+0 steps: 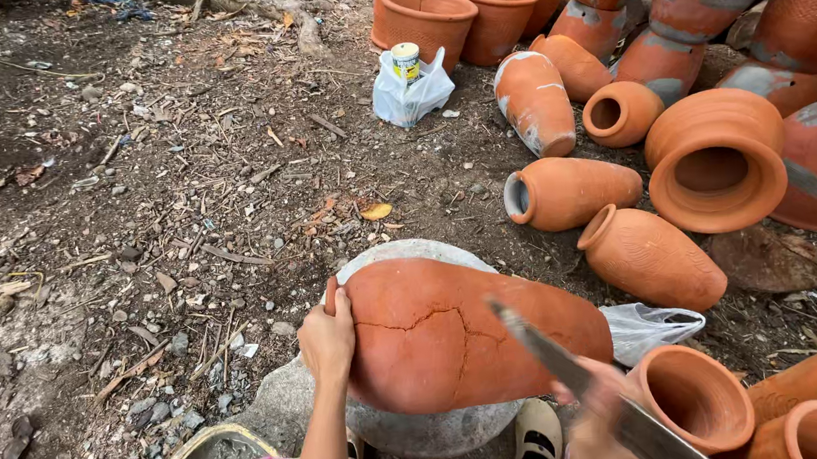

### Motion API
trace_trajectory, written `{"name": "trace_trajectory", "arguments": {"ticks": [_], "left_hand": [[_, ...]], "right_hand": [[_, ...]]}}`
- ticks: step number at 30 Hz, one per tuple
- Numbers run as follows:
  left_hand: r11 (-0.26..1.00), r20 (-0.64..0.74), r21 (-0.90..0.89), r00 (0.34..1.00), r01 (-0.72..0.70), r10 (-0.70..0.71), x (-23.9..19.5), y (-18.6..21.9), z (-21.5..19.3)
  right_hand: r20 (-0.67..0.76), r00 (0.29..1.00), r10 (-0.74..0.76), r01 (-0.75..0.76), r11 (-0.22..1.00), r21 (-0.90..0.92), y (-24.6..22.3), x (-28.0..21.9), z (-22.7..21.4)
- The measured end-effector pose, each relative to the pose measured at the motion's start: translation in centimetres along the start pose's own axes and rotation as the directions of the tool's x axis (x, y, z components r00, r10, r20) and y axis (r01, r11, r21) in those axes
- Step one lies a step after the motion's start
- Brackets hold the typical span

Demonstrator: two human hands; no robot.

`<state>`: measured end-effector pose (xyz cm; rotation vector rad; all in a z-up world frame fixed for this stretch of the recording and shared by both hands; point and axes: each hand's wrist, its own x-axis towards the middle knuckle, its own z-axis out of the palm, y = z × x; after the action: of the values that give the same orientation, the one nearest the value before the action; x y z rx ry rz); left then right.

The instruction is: The person scrapes the exterior of a cracked clay pot with a large knife, places the pot in a basin of water, and then stirs a gray patching mixture in a small container with a spoon.

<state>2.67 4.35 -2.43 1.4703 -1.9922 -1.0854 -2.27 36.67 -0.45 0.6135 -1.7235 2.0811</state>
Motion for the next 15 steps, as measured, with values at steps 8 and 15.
{"name": "trace_trajectory", "arguments": {"ticks": [8,15], "left_hand": [[1.000,-0.018,0.004,1.000,-0.004,0.004,-0.3,-0.2,-0.1],[0.999,-0.039,0.026,0.998,-0.044,0.045,0.1,-0.9,0.3]], "right_hand": [[0.195,0.981,0.002,0.002,1.000,-0.018,3.8,0.8,-3.7],[0.203,0.979,0.014,-0.076,0.951,0.301,5.6,1.1,-2.6]]}}
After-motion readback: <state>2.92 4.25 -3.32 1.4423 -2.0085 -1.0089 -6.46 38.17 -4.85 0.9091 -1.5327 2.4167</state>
